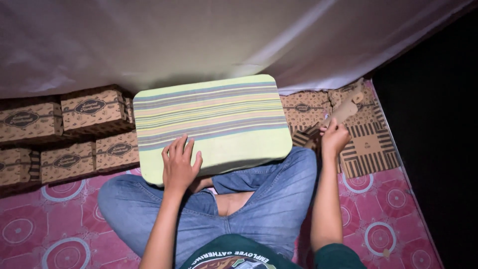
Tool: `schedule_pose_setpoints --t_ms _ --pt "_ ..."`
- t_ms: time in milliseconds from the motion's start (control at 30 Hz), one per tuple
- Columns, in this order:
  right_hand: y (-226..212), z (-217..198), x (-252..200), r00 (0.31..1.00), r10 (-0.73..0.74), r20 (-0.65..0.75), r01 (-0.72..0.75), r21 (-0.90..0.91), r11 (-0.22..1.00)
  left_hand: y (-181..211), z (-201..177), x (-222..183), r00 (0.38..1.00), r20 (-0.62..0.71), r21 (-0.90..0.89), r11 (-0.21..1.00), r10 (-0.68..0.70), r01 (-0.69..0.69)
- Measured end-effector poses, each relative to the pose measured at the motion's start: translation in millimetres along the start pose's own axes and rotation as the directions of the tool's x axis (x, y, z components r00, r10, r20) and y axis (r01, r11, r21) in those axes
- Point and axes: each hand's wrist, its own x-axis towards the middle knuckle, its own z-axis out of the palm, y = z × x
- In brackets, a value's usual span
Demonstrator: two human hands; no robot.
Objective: Assembling a small cardboard box from a flat template by folding and tucking flaps.
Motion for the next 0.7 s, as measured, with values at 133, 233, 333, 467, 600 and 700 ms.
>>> schedule_pose_setpoints --t_ms 133,233,333,467,600,700 --pt "18 27 13 0.999 0.021 -0.028 -0.017 0.139 0.990 0 -4 -1 1.000 0.021 -0.010 1.000 0.003 -0.003" --pt "13 42 16 0.999 -0.047 -0.002 0.047 0.002 0.999 0 -3 -1 1.000 0.018 -0.030 0.999 0.013 -0.013" --pt "6 50 15 0.995 -0.078 -0.054 0.079 0.015 0.997 1 -5 0 0.999 0.044 -0.005 1.000 0.000 0.001" --pt "-11 33 22 0.886 -0.341 -0.315 0.342 -0.054 0.938 1 -5 0 0.998 0.057 -0.011 1.000 -0.008 0.009" --pt "-50 -10 29 0.763 -0.440 -0.473 0.470 -0.060 0.880 1 -5 1 0.998 0.062 -0.010 1.000 -0.005 0.006" --pt "-78 -48 28 0.580 -0.544 -0.606 0.630 -0.089 0.771 -1 -4 0 0.993 0.107 -0.072 0.995 -0.054 0.062"
